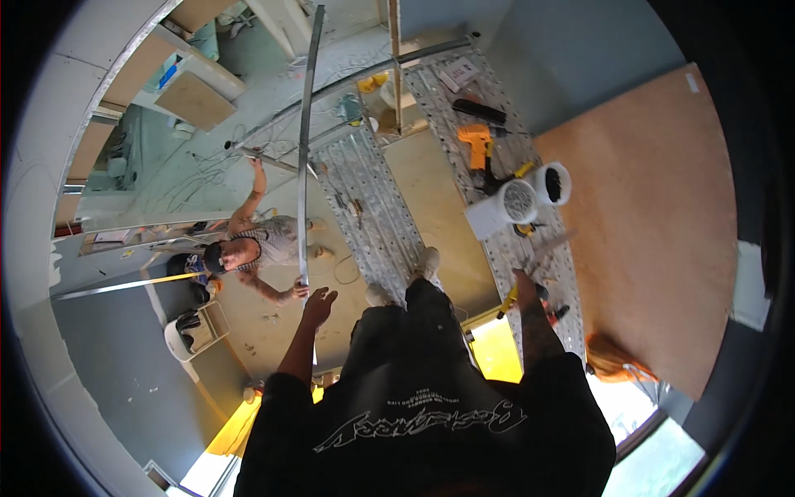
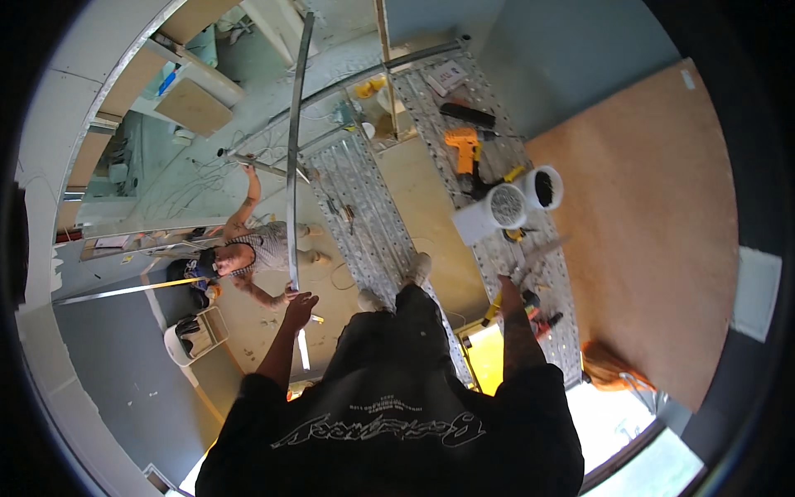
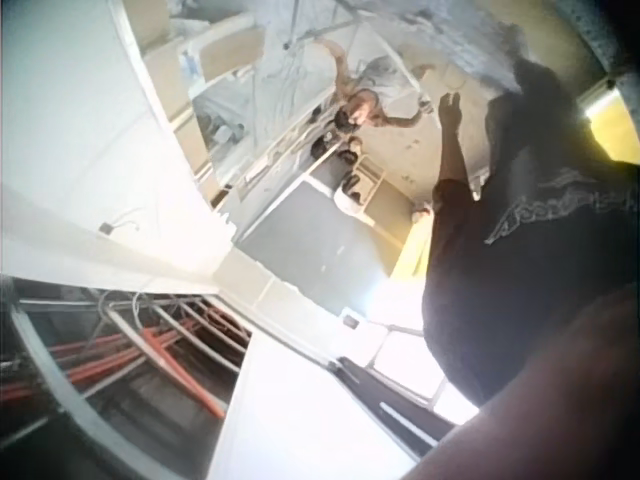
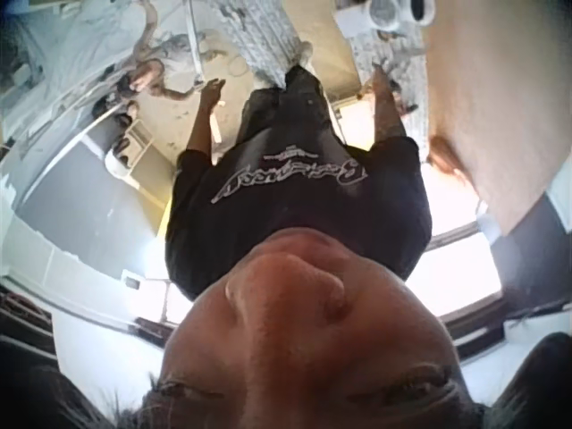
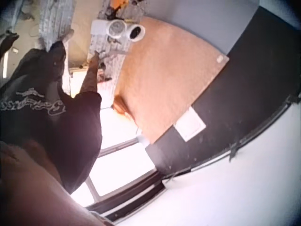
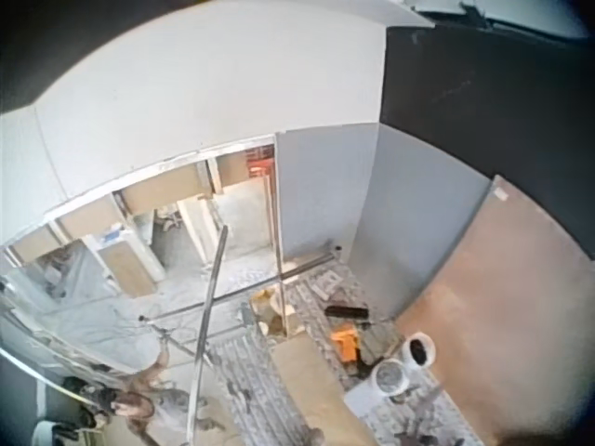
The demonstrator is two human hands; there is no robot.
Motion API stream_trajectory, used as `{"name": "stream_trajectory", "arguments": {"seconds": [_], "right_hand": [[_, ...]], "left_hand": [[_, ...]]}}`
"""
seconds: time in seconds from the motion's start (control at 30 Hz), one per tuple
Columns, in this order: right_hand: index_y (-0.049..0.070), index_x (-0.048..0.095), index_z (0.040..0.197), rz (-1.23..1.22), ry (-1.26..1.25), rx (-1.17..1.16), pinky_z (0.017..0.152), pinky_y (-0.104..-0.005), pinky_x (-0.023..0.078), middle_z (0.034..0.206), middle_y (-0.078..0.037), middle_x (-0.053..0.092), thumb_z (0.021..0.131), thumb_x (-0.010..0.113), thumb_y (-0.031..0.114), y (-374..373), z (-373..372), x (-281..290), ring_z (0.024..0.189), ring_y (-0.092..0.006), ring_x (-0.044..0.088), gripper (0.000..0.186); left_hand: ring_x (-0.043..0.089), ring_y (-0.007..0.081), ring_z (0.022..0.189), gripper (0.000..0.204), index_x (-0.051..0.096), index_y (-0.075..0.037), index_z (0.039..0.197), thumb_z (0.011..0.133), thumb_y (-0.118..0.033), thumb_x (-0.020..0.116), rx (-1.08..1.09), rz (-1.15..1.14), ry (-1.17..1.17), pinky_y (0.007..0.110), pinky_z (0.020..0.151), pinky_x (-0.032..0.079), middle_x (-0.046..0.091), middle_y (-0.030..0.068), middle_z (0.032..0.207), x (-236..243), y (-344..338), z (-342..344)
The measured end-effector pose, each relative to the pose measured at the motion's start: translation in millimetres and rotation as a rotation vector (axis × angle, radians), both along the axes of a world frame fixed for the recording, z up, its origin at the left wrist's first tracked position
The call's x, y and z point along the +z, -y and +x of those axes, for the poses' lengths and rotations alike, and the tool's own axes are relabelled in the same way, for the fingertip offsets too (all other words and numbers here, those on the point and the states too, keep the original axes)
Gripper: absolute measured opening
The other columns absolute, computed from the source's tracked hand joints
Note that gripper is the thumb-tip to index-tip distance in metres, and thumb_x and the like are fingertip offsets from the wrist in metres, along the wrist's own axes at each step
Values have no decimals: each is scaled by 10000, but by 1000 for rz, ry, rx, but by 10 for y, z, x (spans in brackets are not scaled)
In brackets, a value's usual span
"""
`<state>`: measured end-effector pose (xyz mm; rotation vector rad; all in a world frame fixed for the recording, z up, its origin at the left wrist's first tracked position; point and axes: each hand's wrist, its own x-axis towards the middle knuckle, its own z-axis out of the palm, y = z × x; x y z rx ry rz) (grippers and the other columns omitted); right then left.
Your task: The person cuts a metal track using shears, fits the track into the ceiling frame by hand, and fastens it with screws using a power drill.
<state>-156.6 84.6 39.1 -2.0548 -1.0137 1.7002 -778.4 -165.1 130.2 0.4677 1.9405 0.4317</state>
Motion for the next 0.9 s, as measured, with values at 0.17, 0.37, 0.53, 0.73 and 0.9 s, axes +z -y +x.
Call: {"name": "stream_trajectory", "arguments": {"seconds": [0.17,0.37,0.53,0.73,0.9], "right_hand": [[36,643,1184,-86,205,-313,626,-417,485,921,-83,575,884,621,600,-766,-324,-546,693,-211,530,639],[-19,564,1331,-79,388,-364,738,-431,491,1088,-129,617,935,464,710,-914,-520,-785,829,-233,564,835],[-107,350,1478,-171,426,-377,1131,-432,345,1540,-230,389,918,446,751,-849,-939,-1045,1339,-336,464,1029],[-70,449,1429,-61,480,-369,1029,-453,461,1444,-208,494,927,421,747,-948,-562,-1430,1243,-337,540,959],[54,444,1471,-24,208,-326,872,-433,521,1241,-118,615,1006,354,657,-858,-749,-1567,1054,-275,623,767]], "left_hand": [[516,362,1308,722,538,32,1357,900,-507,689,60,119,-208,449,1070,417,543,264,1384,-271,79,-457],[463,423,1318,996,425,80,1411,773,-599,776,53,-42,-428,490,1104,373,485,307,1399,-1265,251,-1049],[410,449,1351,997,418,85,1413,782,-605,765,197,32,-695,502,1127,335,448,332,1417,-1854,310,-1827],[378,393,1418,1042,384,53,1468,762,-591,800,369,19,-132,463,1146,328,411,312,1492,-2317,-280,-2074],[411,334,1409,1151,232,36,1539,734,-480,872,245,-18,-18,444,1138,362,384,273,1526,-2743,161,-2522]]}}
